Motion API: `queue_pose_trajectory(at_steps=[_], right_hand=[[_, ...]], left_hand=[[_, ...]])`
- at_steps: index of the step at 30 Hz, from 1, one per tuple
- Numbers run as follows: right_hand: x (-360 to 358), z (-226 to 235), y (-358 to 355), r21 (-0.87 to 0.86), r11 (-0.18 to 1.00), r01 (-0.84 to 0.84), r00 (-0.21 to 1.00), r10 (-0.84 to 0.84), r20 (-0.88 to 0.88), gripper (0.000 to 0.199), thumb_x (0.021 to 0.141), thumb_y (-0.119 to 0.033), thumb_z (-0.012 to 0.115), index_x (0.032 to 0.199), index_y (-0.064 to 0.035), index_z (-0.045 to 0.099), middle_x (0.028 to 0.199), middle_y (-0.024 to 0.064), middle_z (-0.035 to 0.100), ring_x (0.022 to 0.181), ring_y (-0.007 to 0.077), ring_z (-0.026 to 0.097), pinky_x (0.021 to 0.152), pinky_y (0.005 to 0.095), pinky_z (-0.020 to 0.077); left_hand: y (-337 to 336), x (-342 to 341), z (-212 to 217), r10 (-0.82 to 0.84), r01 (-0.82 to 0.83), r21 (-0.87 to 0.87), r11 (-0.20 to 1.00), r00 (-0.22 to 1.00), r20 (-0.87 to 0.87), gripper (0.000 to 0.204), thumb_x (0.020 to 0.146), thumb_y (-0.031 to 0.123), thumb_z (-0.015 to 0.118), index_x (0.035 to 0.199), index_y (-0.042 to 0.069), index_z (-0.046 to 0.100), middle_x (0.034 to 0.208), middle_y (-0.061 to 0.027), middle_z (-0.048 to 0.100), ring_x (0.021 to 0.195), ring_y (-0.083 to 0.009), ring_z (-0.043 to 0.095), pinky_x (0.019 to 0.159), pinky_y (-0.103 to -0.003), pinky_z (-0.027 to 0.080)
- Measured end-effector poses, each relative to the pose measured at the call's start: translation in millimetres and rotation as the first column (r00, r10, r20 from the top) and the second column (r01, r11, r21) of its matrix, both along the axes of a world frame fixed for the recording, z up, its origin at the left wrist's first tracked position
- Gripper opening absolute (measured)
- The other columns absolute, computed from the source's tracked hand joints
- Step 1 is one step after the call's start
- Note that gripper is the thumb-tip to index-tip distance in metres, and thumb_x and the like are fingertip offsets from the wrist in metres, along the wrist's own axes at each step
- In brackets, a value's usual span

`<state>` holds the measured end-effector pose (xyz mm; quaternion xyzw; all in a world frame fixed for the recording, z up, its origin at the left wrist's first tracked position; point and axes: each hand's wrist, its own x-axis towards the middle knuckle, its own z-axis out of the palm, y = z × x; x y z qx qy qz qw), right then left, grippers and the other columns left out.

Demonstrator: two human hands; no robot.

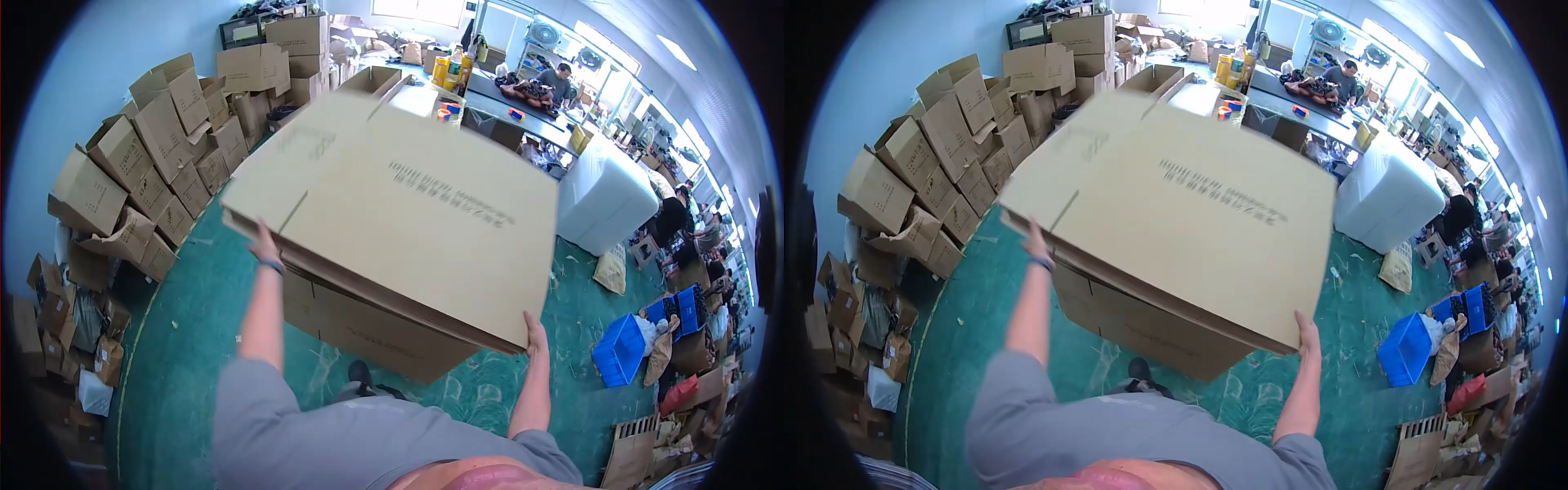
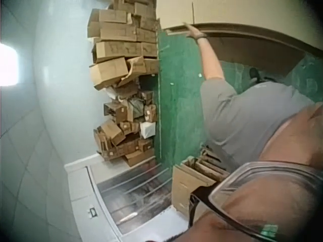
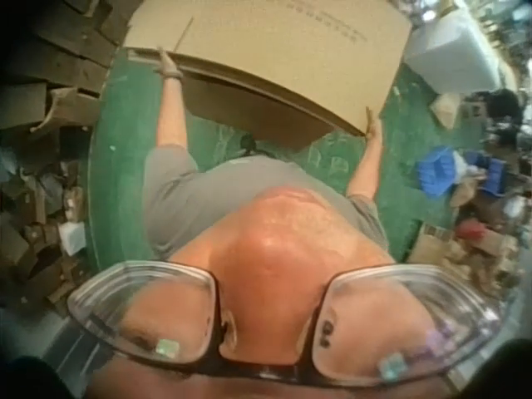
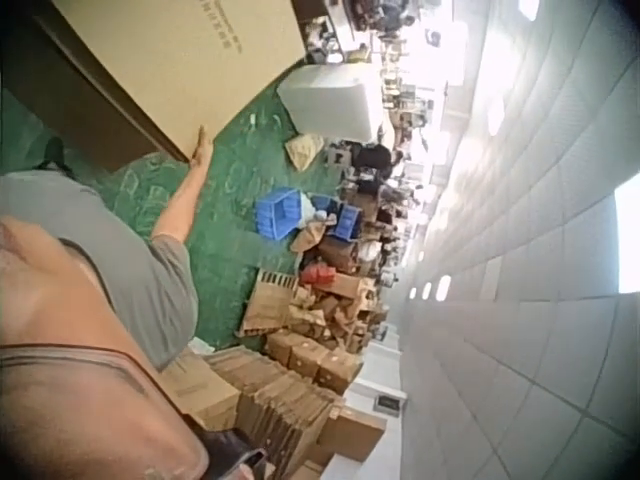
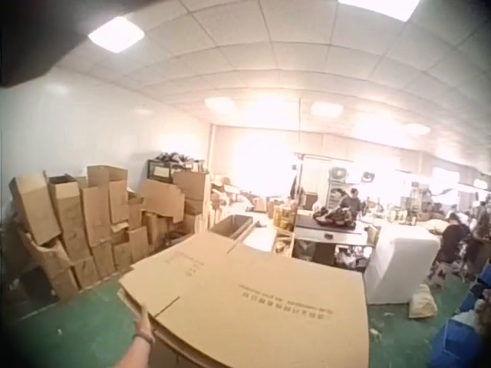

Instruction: Organizing and preparing packaging materials such as foam sheets and cardboard boxes for shipment.

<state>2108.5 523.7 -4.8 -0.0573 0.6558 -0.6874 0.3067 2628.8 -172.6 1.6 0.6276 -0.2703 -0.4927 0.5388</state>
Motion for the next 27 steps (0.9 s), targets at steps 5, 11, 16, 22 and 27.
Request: queue_pose_trajectory(at_steps=[5,11,16,22,27], right_hand=[[6,39,-125,0.179,0.984,-0.005,0.999,-0.004,0.045,0.072,0.095,-0.039,0.085,0.147,0.0031,0.059,0.137,0.0161,0.071,0.122,0.0284,0.07,0.107,0.0459,0.0554],[15,38,-180,0.265,0.964,0.031,0.999,-0.025,-0.028,0.078,0.096,-0.046,0.082,0.149,0.0042,0.056,0.14,0.0173,0.069,0.123,0.0298,0.07,0.107,0.0467,0.0551],[-46,24,-276,0.259,0.965,-0.029,0.999,0.032,-0.005,0.085,0.093,-0.05,0.084,0.152,0.0035,0.055,0.14,0.0176,0.07,0.123,0.0311,0.07,0.107,0.047,0.0552],[-109,23,-387,0.413,0.908,-0.076,0.989,0.122,-0.086,0.092,0.094,-0.056,0.081,0.16,-0.0021,0.047,0.157,0.0135,0.059,0.142,0.0309,0.058,0.118,0.0489,0.0463],[-150,11,-409,0.293,0.924,-0.246,0.969,0.243,0.048,0.092,0.104,-0.065,0.059,0.17,-0.0076,0.031,0.175,0.0085,0.037,0.159,0.0276,0.035,0.13,0.0473,0.0275]], left_hand=[[112,-111,-26,-0.306,0.385,0.283,0.879,0.909,-0.284,0.16,0.077,0.079,0.082,0.166,-0.001,-0.024,0.181,-0.0211,0.006,0.165,-0.0356,0.016,0.132,-0.059,0.018],[80,-128,-15,-0.184,0.238,0.134,0.962,0.928,-0.325,0.155,0.08,0.051,0.093,0.165,-0.006,-0.024,0.178,-0.0263,0.008,0.163,-0.0326,0.021,0.134,-0.045,0.018],[-36,-174,-57,-0.184,0.205,0.084,0.975,0.961,-0.206,0.155,0.077,0.056,0.094,0.164,-0.015,-0.014,0.177,-0.0324,-0.003,0.166,-0.0333,0.005,0.136,-0.042,0.009],[-142,-241,-91,-0.065,0.071,0.036,0.997,0.985,-0.16,0.158,0.075,0.062,0.092,0.163,-0.015,-0.013,0.176,-0.0345,-0.008,0.167,-0.0389,-0.004,0.136,-0.046,0.003],[-161,-273,-65,-0.21,0.199,0.245,0.949,0.978,0.016,0.152,0.075,0.075,0.081,0.165,-0.015,-0.001,0.177,-0.0332,0.002,0.167,-0.0393,0.01,0.135,-0.045,0.017]])
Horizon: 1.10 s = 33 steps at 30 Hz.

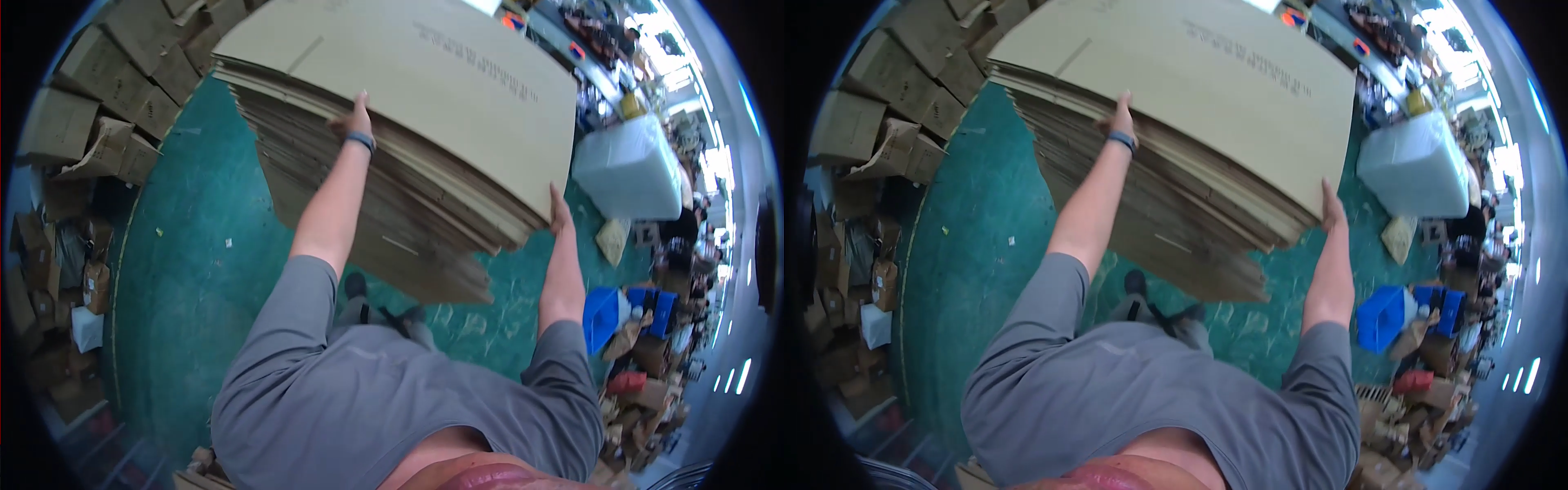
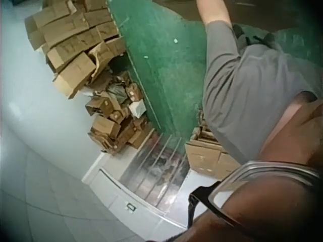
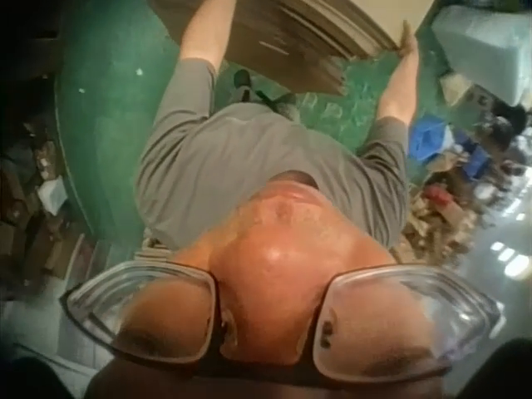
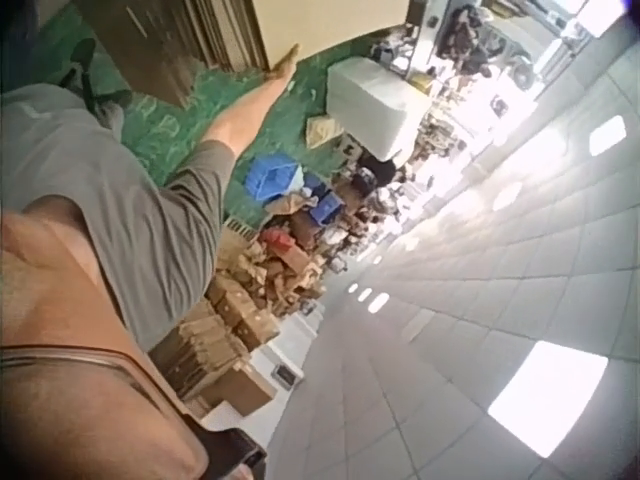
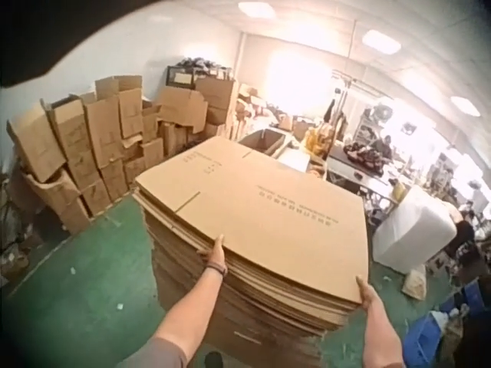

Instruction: Organizing and preparing packaging materials such as foam sheets and cardboard boxes for shipment.

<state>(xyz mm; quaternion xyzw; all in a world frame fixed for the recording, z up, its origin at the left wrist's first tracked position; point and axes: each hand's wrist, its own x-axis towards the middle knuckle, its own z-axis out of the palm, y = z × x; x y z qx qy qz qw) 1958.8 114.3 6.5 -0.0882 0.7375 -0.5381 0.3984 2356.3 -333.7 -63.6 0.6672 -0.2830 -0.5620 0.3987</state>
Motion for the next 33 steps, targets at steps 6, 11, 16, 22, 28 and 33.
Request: queue_pose_trajectory(at_steps=[6,11,16,22,28,33], right_hand=[[-6,-154,89,-0.158,0.787,0.597,0.802,-0.586,0.116,0.078,0.106,-0.065,0.053,0.152,-0.0023,0.056,0.146,0.0197,0.065,0.133,0.0332,0.063,0.113,0.0526,0.0488],[73,-370,173,0.665,0.701,0.259,0.8,0.229,-0.554,0.078,0.1,-0.051,0.069,0.151,0.005,0.053,0.154,0.0283,0.057,0.139,0.0413,0.057,0.115,0.05,0.0464],[75,-445,177,0.762,0.643,0.07,0.483,0.647,-0.59,0.064,0.104,-0.051,0.057,0.147,-0.0039,0.06,0.143,0.023,0.066,0.143,0.0415,0.054,0.124,0.0655,0.0319],[148,-431,135,0.774,0.617,-0.139,0.658,0.642,-0.394,0.063,0.108,-0.061,0.041,0.124,-0.0094,0.074,0.137,0.0198,0.069,0.137,0.0411,0.058,0.123,0.0699,0.0283],[195,-418,237,0.902,0.358,-0.239,0.913,0.4,0.083,0.066,0.108,-0.065,0.04,0.138,-0.0159,0.072,0.149,0.0193,0.063,0.14,0.0414,0.056,0.126,0.0611,0.0289],[201,-496,327,0.749,0.452,-0.484,0.82,-0.066,0.569,0.124,0.076,-0.1,0.056,0.171,-0.0229,0.033,0.172,0.0266,0.035,0.154,0.0439,0.041,0.118,0.0723,0.0349]], left_hand=[[67,66,-79,-0.215,0.137,-0.229,0.964,0.907,-0.363,0.122,0.097,0.073,0.063,0.173,0.003,-0.002,0.181,-0.0214,0.006,0.165,-0.0368,0.018,0.133,-0.049,0.017],[193,166,-245,-0.362,0.508,-0.321,0.8,0.833,0.418,0.074,0.102,0.032,0.074,0.158,-0.006,0.044,0.161,-0.0282,0.048,0.15,-0.0391,0.047,0.124,-0.044,0.037],[308,143,-300,-0.662,0.878,-0.142,0.456,0.442,0.606,0.065,0.096,0.027,0.078,0.149,-0.002,0.056,0.146,-0.0266,0.061,0.138,-0.0447,0.056,0.118,-0.048,0.045],[277,182,-390,-0.393,0.51,-0.125,0.851,0.776,0.492,0.091,0.096,0.043,0.082,0.16,-0.005,0.04,0.156,-0.0258,0.054,0.145,-0.0358,0.052,0.122,-0.045,0.04],[165,219,-418,0.149,-0.143,-0.046,0.989,0.902,0.406,0.137,0.08,0.071,0.085,0.164,-0.014,0.019,0.162,-0.0351,0.042,0.14,-0.0417,0.055,0.121,-0.05,0.042],[100,335,-453,-0.012,-0.157,0.191,0.969,0.741,0.671,0.155,0.067,0.085,0.084,0.165,-0.013,0.012,0.159,-0.0334,0.046,0.139,-0.0426,0.056,0.118,-0.051,0.047]])
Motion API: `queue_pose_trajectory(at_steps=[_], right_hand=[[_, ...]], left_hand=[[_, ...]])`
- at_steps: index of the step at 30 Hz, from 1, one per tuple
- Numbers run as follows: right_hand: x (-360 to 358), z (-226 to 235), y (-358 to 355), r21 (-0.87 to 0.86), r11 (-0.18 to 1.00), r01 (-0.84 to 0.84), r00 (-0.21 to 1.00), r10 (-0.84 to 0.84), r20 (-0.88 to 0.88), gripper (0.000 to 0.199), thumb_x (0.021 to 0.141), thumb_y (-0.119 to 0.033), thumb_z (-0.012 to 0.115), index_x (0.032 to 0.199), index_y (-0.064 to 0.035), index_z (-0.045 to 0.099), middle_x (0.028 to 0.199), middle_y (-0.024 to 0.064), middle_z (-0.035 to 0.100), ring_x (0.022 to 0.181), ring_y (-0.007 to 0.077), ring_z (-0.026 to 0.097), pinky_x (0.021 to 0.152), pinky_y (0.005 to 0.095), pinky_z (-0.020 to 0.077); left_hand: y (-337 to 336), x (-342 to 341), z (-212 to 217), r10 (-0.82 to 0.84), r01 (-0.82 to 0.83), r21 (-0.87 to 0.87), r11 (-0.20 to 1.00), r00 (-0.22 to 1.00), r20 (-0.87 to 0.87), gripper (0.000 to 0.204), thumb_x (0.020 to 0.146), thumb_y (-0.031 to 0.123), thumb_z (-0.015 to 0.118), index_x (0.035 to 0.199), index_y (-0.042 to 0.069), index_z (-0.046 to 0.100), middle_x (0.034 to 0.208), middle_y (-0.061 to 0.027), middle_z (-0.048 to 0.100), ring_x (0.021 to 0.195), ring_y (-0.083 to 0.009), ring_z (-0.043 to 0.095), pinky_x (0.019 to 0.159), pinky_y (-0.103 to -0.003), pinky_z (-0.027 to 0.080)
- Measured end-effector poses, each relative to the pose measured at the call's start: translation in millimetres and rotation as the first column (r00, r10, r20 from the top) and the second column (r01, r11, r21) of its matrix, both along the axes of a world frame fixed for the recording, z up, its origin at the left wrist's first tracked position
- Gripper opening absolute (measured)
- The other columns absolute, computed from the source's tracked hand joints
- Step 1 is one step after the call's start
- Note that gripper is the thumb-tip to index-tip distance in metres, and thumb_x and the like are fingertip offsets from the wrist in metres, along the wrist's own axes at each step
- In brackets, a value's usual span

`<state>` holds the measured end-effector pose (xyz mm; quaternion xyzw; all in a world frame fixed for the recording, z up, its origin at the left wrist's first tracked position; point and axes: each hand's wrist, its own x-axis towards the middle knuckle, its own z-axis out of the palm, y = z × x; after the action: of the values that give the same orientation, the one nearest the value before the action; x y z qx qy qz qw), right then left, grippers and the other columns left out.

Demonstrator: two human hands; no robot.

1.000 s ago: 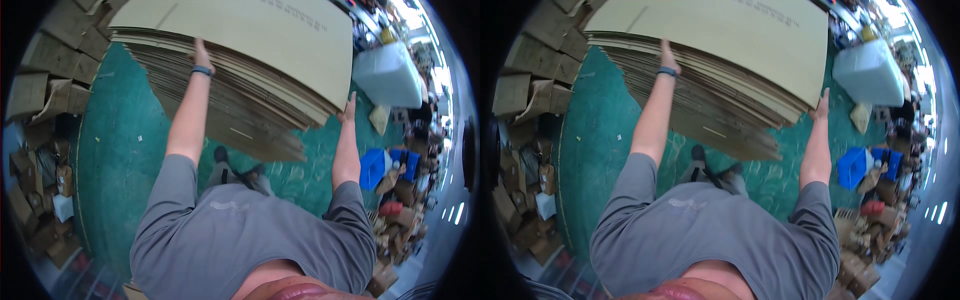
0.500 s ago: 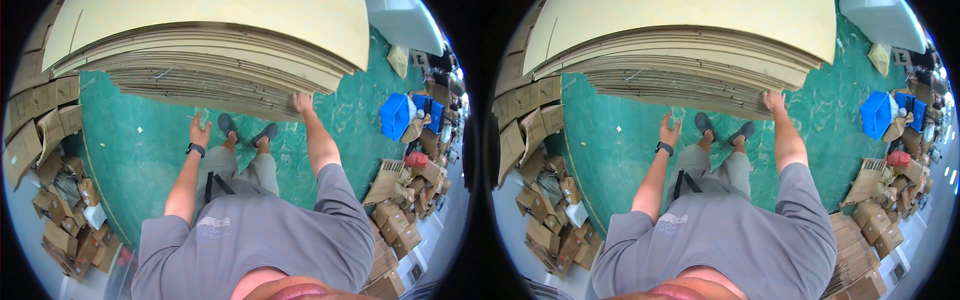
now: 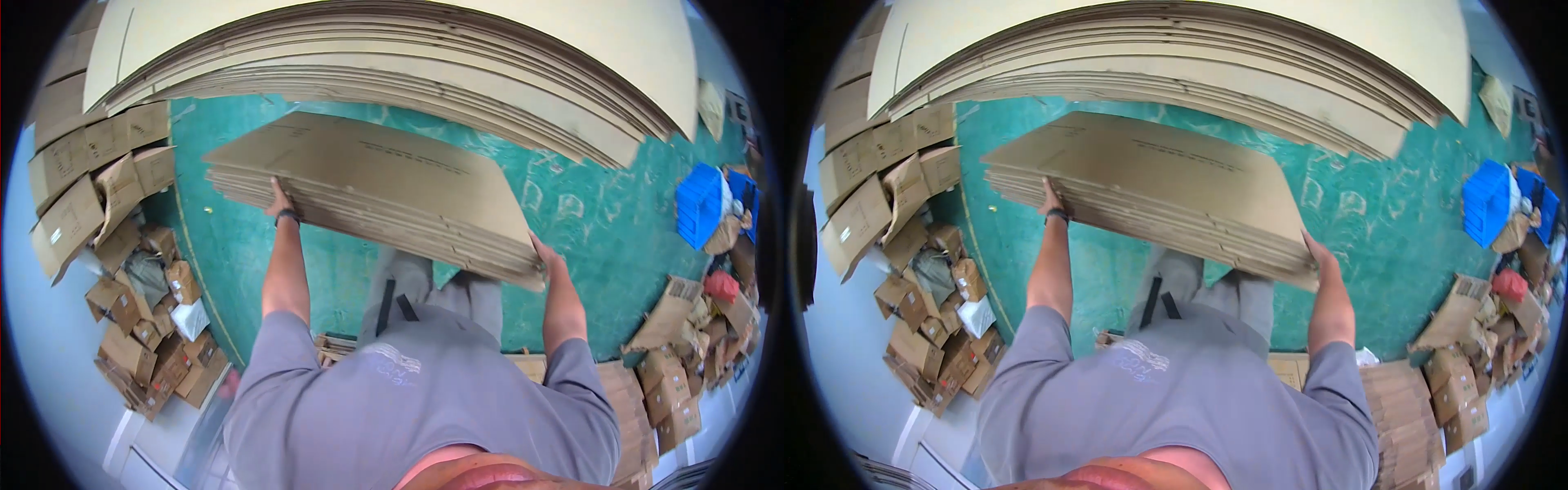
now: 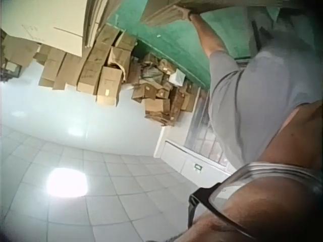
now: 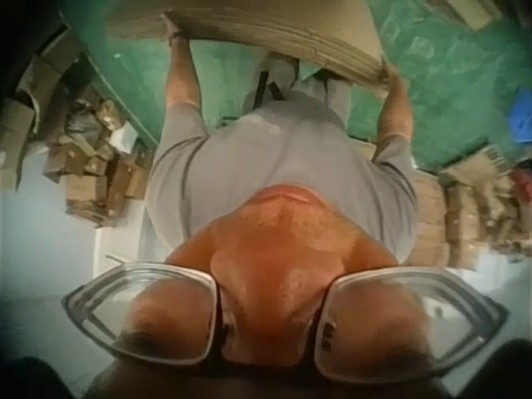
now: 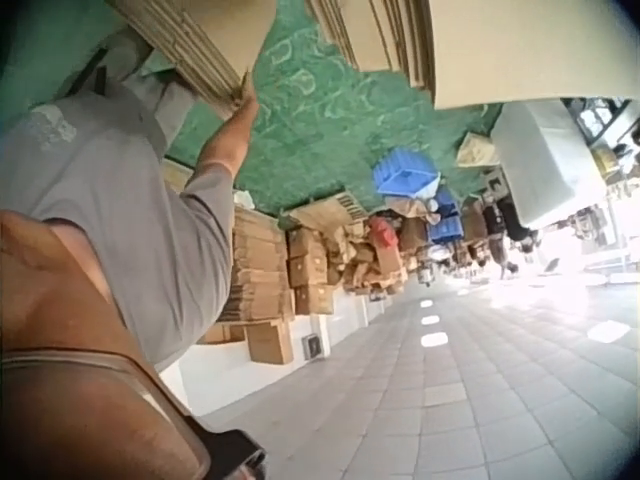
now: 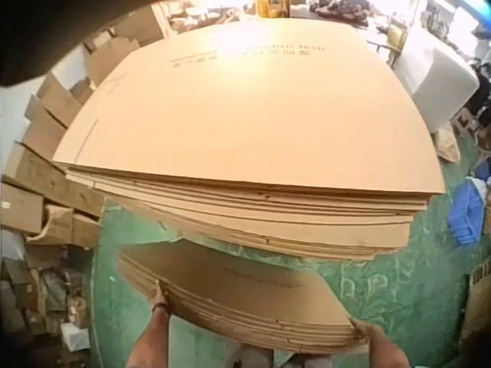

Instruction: Organizing and preparing packaging materials such as foam sheets and cardboard boxes for shipment.

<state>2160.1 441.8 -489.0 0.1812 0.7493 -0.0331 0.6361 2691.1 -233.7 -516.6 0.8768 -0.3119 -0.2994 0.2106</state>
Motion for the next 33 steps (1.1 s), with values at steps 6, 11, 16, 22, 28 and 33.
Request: queue_pose_trajectory(at_steps=[6,11,16,22,28,33], right_hand=[[-5,-39,80,0.292,0.866,0.406,0.897,-0.439,0.057,0.151,0.067,-0.107,0.054,0.176,-0.0138,0.005,0.177,0.022,0.025,0.16,0.0462,0.03,0.118,0.0769,0.0262],[42,-108,45,0.169,0.825,0.539,0.778,-0.565,0.274,0.151,0.068,-0.109,0.049,0.175,-0.0118,0.003,0.179,0.0174,0.024,0.161,0.041,0.031,0.124,0.0717,0.0237],[-20,-47,91,0.068,0.815,0.575,0.775,-0.569,0.273,0.134,0.076,-0.108,0.038,0.169,-0.0108,0.035,0.175,0.0136,0.035,0.155,0.0396,0.041,0.123,0.068,0.0314],[30,-78,-42,0.091,0.892,0.443,0.725,-0.416,0.549,0.135,0.073,-0.11,0.033,0.163,-0.011,0.049,0.164,0.0154,0.052,0.149,0.04,0.049,0.123,0.0642,0.0349],[5,-51,-61,0.149,0.917,0.369,0.88,-0.397,0.262,0.125,0.078,-0.102,0.051,0.159,-0.0074,0.051,0.162,0.0165,0.053,0.145,0.0353,0.056,0.12,0.0595,0.0427],[-7,-62,-84,0.095,0.973,0.212,0.961,-0.225,0.157,0.111,0.082,-0.09,0.066,0.156,-0.0074,0.057,0.161,0.0146,0.056,0.144,0.0328,0.056,0.118,0.0558,0.0439]], left_hand=[[-48,65,0,0.108,-0.107,-0.087,0.991,0.994,0.009,0.159,0.065,0.088,0.082,0.168,-0.006,0.008,0.168,-0.0308,0.035,0.142,-0.0447,0.053,0.121,-0.053,0.043],[-203,186,103,-0.069,0.073,0.003,0.997,0.922,0.382,0.157,0.066,0.1,0.067,0.174,0.009,0.001,0.178,-0.0276,0.014,0.163,-0.0405,0.024,0.131,-0.061,0.02],[-198,138,-34,-0.556,0.225,0.55,0.804,0.612,0.562,0.144,0.064,0.107,0.055,0.175,0.024,0.016,0.18,-0.0235,0.006,0.165,-0.0376,0.021,0.128,-0.072,0.01],[-307,289,23,-0.446,0.187,0.489,0.852,0.749,0.49,0.118,0.075,0.097,0.058,0.172,0.034,0.03,0.172,-0.0205,0.038,0.155,-0.0434,0.04,0.123,-0.074,0.023],[-218,268,-44,-0.565,0.527,0.678,0.512,0.801,-0.196,0.096,0.089,0.074,0.062,0.161,0.011,0.05,0.156,-0.0161,0.058,0.137,-0.033,0.059,0.118,-0.044,0.043],[-224,356,7,-0.798,0.687,0.536,0.492,0.601,-0.037,0.088,0.099,0.061,0.06,0.166,0.007,0.041,0.157,-0.0177,0.058,0.145,-0.0305,0.053,0.124,-0.043,0.036]])
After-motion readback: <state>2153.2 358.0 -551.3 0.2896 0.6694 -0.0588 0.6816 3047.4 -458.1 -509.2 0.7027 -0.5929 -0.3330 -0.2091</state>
